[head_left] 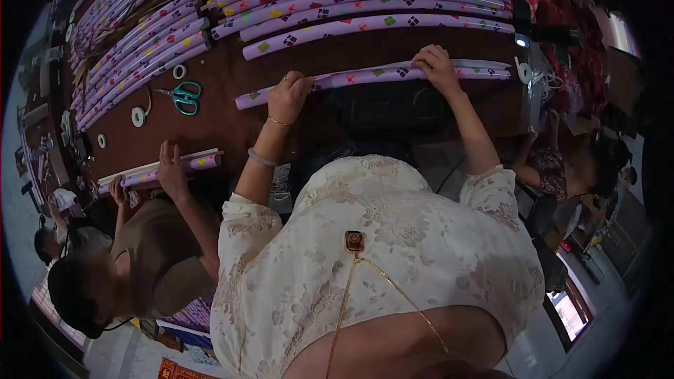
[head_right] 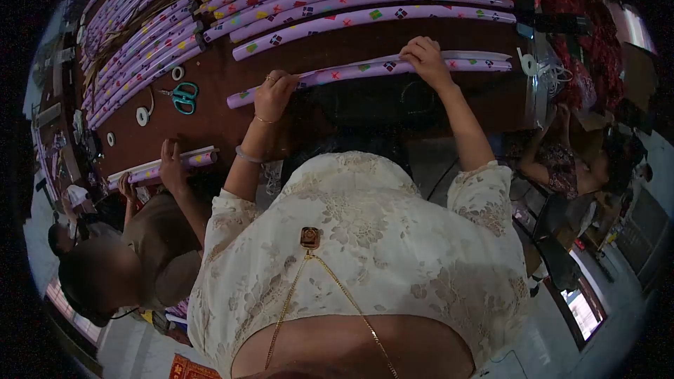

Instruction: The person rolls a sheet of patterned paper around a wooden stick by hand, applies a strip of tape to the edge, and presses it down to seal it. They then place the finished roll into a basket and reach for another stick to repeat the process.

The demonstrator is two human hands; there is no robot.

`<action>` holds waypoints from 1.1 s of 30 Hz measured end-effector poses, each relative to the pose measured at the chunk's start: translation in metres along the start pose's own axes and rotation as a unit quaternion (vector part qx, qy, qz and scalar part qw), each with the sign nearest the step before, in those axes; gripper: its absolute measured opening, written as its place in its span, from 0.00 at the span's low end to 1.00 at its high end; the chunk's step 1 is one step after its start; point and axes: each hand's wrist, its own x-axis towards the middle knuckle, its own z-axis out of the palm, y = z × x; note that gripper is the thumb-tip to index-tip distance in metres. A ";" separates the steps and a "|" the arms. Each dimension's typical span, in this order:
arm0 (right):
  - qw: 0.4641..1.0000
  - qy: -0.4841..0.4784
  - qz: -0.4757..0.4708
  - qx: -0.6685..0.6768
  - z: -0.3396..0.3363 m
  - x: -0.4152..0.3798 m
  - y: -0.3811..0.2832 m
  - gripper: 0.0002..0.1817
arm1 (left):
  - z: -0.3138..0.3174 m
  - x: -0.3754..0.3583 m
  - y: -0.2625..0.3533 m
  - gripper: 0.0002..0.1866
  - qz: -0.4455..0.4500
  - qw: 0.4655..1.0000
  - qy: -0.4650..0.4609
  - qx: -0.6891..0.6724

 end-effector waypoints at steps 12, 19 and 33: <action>0.993 0.070 -0.081 -0.044 -0.003 -0.005 0.002 0.06 | 0.004 -0.001 0.004 0.05 0.024 1.000 0.008 0.018; 0.993 0.055 -0.072 -0.069 -0.017 -0.014 0.015 0.07 | 0.002 -0.007 0.004 0.03 0.030 1.000 0.000 0.006; 0.950 -0.007 -0.111 -0.293 -0.097 -0.060 0.078 0.11 | 0.006 -0.004 0.015 0.05 0.045 0.999 0.005 0.015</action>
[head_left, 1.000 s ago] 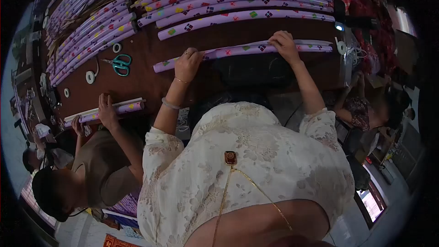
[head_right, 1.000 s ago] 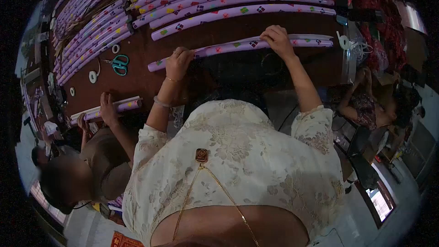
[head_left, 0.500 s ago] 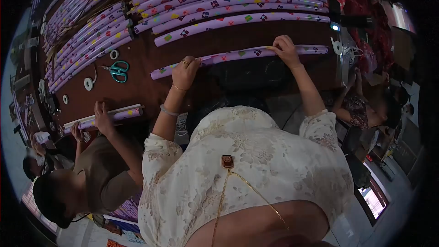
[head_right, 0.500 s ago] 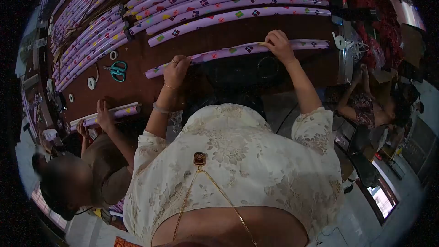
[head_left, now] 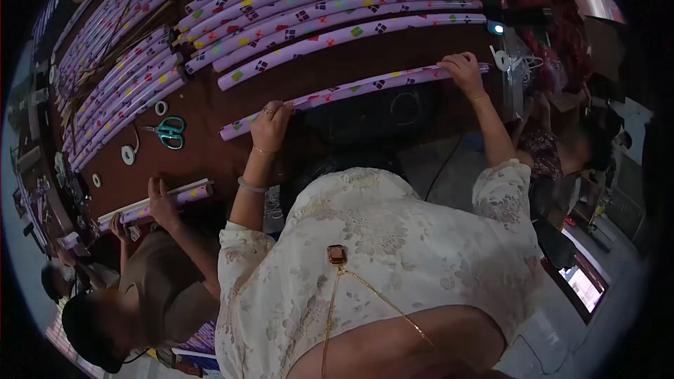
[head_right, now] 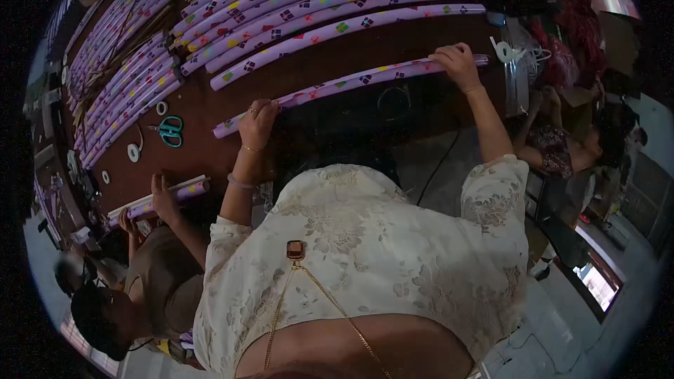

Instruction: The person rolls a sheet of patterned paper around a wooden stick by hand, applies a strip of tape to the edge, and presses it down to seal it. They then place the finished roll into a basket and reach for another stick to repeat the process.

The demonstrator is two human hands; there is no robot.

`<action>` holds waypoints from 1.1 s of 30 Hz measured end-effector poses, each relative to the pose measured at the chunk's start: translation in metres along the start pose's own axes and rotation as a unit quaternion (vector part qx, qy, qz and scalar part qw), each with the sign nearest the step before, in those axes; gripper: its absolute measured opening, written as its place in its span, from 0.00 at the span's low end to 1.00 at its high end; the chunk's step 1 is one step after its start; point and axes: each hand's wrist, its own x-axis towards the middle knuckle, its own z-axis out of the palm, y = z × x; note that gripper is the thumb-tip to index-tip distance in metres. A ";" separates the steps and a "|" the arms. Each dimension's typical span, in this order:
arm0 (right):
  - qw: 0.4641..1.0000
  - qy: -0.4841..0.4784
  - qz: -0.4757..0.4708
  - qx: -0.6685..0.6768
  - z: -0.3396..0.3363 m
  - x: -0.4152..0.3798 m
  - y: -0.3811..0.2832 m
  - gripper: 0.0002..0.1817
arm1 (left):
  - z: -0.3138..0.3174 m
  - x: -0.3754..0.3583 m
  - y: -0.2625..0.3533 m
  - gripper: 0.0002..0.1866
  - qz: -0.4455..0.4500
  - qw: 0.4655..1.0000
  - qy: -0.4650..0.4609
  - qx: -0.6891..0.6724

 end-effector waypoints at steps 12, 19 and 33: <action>0.993 -0.003 0.044 -0.110 -0.020 -0.043 0.053 0.13 | -0.002 -0.002 0.002 0.05 0.010 0.999 -0.013 0.031; 0.984 -0.058 0.142 -0.089 -0.005 -0.060 0.086 0.12 | -0.006 0.012 0.001 0.07 -0.085 0.995 -0.057 -0.005; 0.868 -0.127 0.479 0.042 0.029 -0.026 0.097 0.06 | -0.023 -0.004 -0.060 0.10 -0.358 0.929 -0.071 0.067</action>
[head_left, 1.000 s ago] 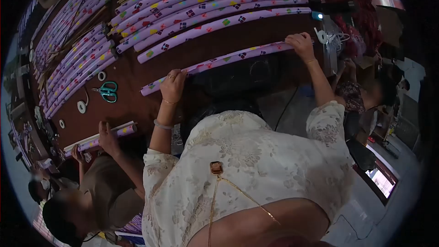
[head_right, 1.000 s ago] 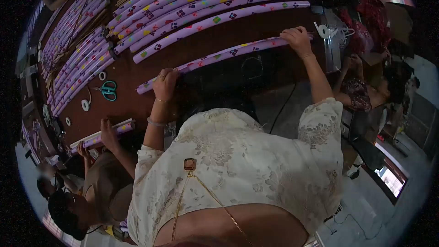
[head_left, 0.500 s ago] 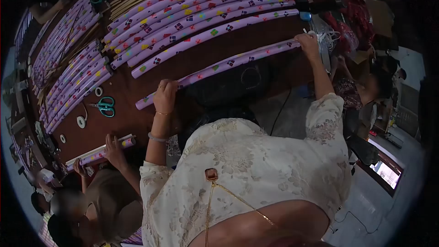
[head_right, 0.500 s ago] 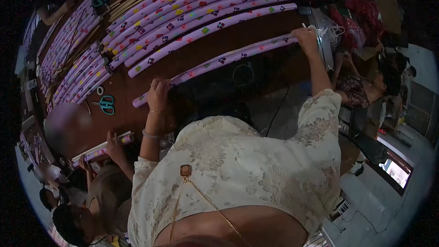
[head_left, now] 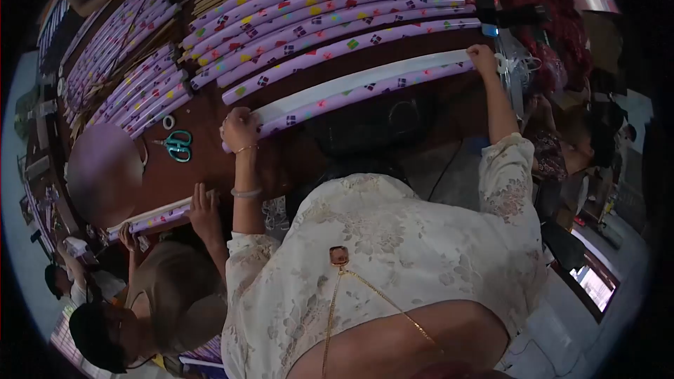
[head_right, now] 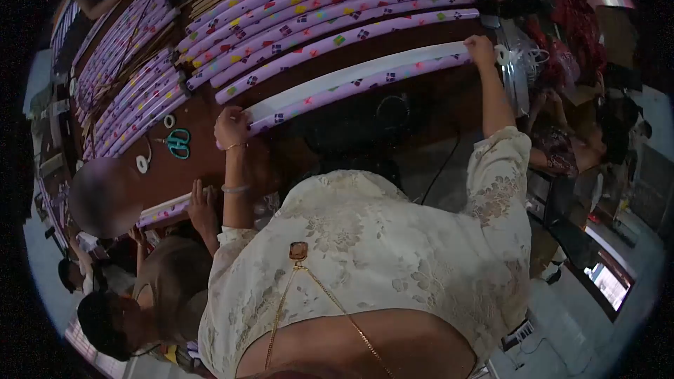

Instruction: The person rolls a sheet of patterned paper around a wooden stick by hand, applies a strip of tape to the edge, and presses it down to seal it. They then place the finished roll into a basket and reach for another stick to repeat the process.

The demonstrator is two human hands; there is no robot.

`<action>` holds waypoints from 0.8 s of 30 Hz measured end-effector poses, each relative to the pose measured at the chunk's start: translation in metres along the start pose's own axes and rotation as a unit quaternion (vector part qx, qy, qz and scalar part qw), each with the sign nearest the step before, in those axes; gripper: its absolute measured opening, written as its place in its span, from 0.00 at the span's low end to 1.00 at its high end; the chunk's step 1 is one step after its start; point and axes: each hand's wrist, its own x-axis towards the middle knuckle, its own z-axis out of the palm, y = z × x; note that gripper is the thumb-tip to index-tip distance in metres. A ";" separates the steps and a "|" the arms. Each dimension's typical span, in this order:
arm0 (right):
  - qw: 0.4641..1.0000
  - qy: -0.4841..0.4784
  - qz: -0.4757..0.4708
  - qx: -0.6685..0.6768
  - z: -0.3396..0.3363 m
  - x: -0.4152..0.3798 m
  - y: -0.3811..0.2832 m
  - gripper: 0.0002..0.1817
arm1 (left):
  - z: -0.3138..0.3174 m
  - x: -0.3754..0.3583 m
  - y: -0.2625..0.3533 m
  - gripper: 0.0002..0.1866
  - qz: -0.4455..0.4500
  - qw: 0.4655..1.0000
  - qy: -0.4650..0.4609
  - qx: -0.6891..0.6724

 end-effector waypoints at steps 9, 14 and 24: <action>0.972 0.067 0.079 -0.211 -0.024 -0.014 -0.068 0.14 | -0.027 -0.005 -0.062 0.09 -0.187 0.981 0.043 -0.033; 0.957 0.040 -0.215 0.189 -0.016 -0.070 -0.219 0.11 | -0.029 -0.005 -0.054 0.11 -0.245 0.965 0.035 -0.087; 0.776 -0.218 -0.514 0.294 0.076 -0.184 -0.499 0.10 | -0.019 0.000 -0.052 0.16 -0.280 0.949 0.105 -0.101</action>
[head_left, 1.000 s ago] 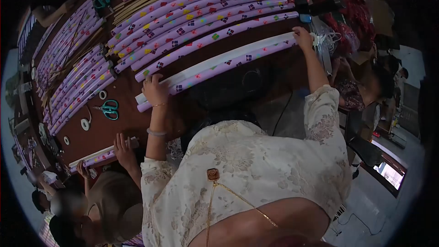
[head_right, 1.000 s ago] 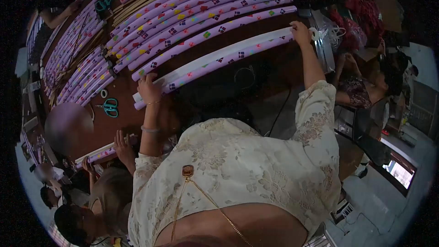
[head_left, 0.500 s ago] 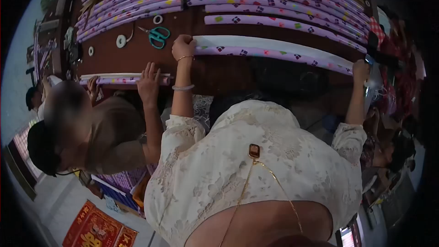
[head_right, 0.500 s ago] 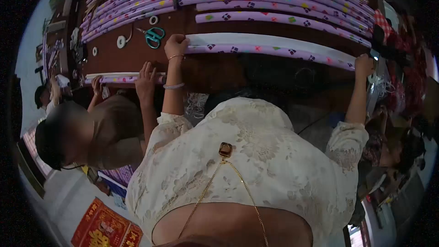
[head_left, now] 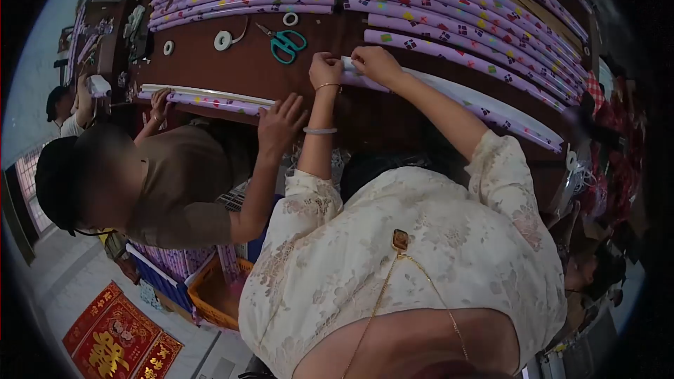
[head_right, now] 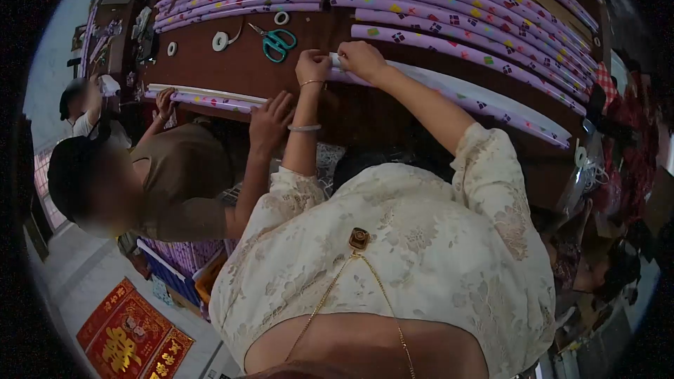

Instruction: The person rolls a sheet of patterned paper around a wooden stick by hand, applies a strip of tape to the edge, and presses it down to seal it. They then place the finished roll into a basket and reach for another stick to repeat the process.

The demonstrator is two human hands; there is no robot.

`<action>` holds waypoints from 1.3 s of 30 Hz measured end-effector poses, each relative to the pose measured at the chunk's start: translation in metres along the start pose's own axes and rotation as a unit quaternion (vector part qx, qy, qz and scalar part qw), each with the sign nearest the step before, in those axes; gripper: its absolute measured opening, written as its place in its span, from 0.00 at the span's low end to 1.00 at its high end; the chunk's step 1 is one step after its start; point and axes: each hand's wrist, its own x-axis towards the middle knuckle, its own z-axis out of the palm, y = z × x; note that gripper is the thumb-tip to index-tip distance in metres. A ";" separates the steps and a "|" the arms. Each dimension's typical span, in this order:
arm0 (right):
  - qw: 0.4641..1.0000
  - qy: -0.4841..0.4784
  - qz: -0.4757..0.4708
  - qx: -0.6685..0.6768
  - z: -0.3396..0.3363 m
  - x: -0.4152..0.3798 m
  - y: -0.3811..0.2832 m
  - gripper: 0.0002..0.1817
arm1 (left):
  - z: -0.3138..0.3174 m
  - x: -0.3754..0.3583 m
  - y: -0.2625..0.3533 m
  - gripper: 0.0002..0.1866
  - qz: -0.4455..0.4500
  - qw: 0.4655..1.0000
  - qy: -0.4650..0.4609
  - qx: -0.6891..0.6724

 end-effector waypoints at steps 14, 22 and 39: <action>0.987 -0.009 0.037 -0.155 0.018 0.021 -0.012 0.10 | -0.016 -0.016 0.026 0.15 -0.053 0.996 -0.019 -0.074; 0.986 0.015 0.047 -0.159 0.025 0.024 -0.005 0.10 | -0.017 -0.015 0.023 0.13 -0.058 0.993 -0.025 -0.095; 0.987 0.016 0.025 -0.155 0.026 0.028 -0.008 0.10 | -0.020 -0.012 0.024 0.14 -0.080 0.996 -0.008 -0.045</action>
